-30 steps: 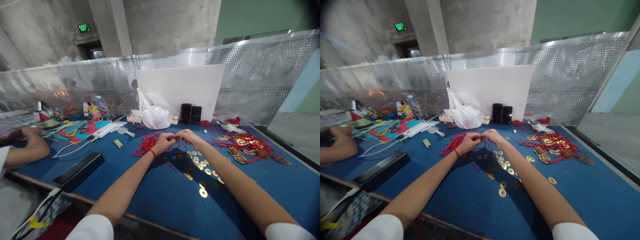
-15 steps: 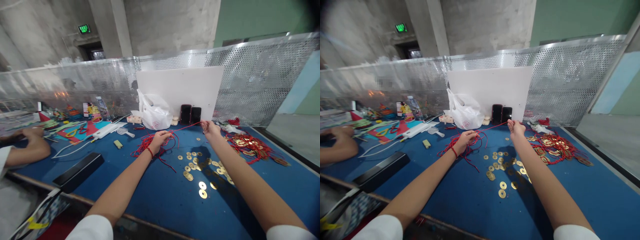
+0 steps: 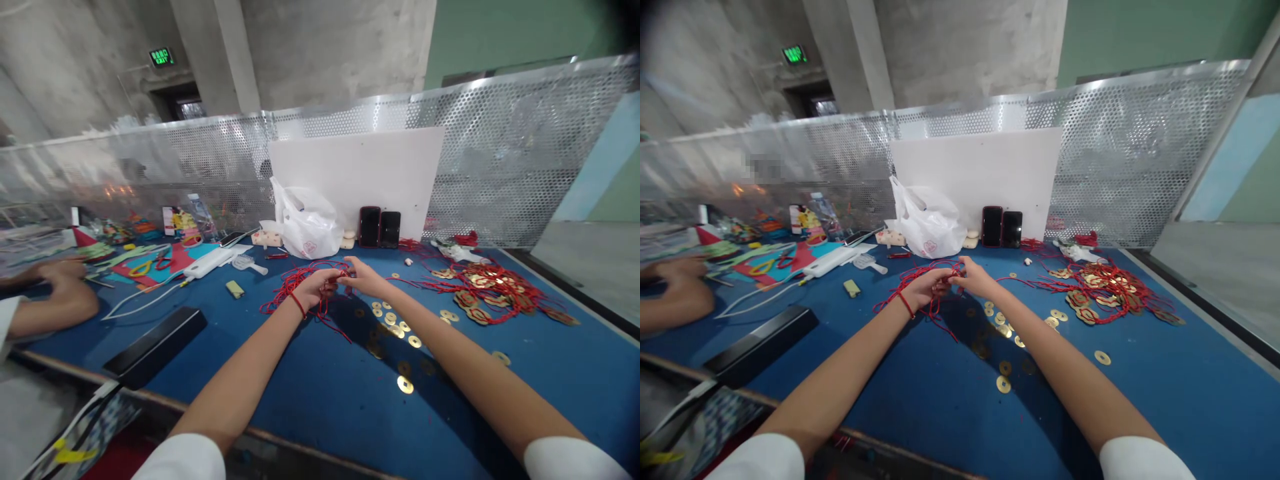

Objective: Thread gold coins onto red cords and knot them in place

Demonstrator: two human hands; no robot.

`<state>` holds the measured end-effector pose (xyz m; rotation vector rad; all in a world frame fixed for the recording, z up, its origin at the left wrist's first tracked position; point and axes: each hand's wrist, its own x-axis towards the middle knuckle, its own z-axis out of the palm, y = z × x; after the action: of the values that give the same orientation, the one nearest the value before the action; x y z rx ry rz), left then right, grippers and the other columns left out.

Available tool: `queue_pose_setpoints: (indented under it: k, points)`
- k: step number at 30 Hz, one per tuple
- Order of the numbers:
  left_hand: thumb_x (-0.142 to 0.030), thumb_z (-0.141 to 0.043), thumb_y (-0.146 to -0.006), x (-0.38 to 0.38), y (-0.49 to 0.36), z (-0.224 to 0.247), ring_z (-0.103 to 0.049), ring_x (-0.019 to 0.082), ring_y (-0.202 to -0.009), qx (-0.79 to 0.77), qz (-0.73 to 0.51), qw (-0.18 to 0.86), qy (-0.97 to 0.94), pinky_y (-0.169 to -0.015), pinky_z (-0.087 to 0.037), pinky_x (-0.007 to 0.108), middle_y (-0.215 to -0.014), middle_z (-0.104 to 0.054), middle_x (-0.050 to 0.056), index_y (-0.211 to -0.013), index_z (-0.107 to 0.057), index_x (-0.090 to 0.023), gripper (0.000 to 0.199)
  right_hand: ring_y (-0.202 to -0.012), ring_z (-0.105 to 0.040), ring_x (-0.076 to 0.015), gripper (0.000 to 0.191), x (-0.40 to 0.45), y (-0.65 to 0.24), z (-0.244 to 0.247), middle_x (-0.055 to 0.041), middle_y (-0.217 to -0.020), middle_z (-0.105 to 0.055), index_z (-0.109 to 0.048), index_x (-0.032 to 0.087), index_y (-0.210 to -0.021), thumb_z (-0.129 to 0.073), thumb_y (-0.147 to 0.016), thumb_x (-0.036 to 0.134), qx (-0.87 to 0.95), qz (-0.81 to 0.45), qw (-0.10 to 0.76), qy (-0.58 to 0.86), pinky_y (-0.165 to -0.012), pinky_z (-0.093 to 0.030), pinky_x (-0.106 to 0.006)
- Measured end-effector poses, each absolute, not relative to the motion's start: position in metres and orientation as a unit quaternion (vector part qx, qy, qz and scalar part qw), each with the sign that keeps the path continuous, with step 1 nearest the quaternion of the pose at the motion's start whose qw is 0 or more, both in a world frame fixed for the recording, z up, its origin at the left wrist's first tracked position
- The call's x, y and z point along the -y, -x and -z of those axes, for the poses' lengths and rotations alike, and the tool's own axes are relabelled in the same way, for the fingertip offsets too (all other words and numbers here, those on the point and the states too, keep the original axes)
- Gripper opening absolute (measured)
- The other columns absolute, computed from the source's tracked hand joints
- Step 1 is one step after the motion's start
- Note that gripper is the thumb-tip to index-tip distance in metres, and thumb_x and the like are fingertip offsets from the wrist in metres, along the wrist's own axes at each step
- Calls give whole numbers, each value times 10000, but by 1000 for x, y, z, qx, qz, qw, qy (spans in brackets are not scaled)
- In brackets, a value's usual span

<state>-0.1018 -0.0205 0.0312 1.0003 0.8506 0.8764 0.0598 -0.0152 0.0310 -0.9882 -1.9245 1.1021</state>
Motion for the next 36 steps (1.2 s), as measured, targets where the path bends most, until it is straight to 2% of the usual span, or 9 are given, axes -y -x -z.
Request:
queue_pose_setpoints:
  k: [3,5,8,11,13,18,22,29,36]
  points:
    - [-212,-682,-655,22,103,-33,-238,-5,-351,-412,-402,677,-458,-356,-84,161,-494,-417,-58,-687,-592,-102,145,-423,-476,-98,226,14,-70,-38,7,-557,-556,-589,111,-875,-525,-819,320,770,-393,281,416,-462,-368,-228]
    - [-227,-710,-640,23,103,-33,-232,-7,-354,-426,-400,665,-465,-361,-76,170,-519,-450,-49,-726,-619,-95,182,-393,-403,-81,276,12,-76,-43,38,-453,-451,-588,121,-703,-491,-827,348,779,-383,273,415,-442,-314,-219]
    - [-237,-758,-595,22,104,-32,-244,-4,-366,-429,-398,656,-478,-371,-77,175,-526,-459,-43,-713,-622,-92,231,-392,-285,-58,288,9,-82,-47,67,-424,-337,-530,144,-597,-486,-801,342,740,-395,344,421,-430,-229,-214]
    - [-251,-789,-561,19,107,-30,-240,2,-372,-412,-403,651,-494,-377,-72,174,-469,-367,-72,-631,-579,-105,266,-387,-199,-50,289,8,-87,-47,82,-426,-272,-439,172,-569,-487,-776,368,666,-438,408,445,-413,-148,-222]
    - [-256,-794,-557,17,109,-29,-240,3,-371,-407,-396,653,-501,-376,-77,175,-462,-355,-76,-601,-549,-116,286,-377,-170,-47,290,8,-90,-47,88,-426,-249,-423,178,-575,-496,-762,387,643,-467,406,450,-407,-112,-225]
    - [-362,-729,-659,21,110,-32,-456,36,-455,-419,-342,658,-524,-382,-210,170,-756,-637,44,-808,-631,-123,298,-381,-183,-49,292,14,-89,-53,82,-424,-265,-449,172,-580,-499,-751,403,664,-462,389,441,-418,-114,-224]
    - [-533,-608,-747,28,101,-35,-605,105,-595,-394,-332,653,-555,-444,-347,190,-933,-669,81,-963,-621,-170,422,-425,-245,-65,298,18,-80,-55,57,-433,-326,-518,151,-570,-492,-741,394,718,-423,362,419,-450,-181,-231]
    - [-395,-741,-644,30,97,-33,-478,41,-466,-411,-401,570,-588,-460,-326,174,-624,-581,-11,-730,-586,-135,315,-466,-282,-74,283,17,-77,-54,38,-450,-368,-518,144,-516,-504,-685,370,731,-378,372,430,-483,-208,-243]
    - [-367,-695,-665,28,100,-32,-495,62,-482,-393,-367,603,-589,-480,-353,191,-595,-557,-18,-728,-587,-147,254,-438,-224,-56,314,8,-99,-60,57,-442,-331,-502,149,-530,-541,-670,427,718,-395,369,439,-470,-162,-249]
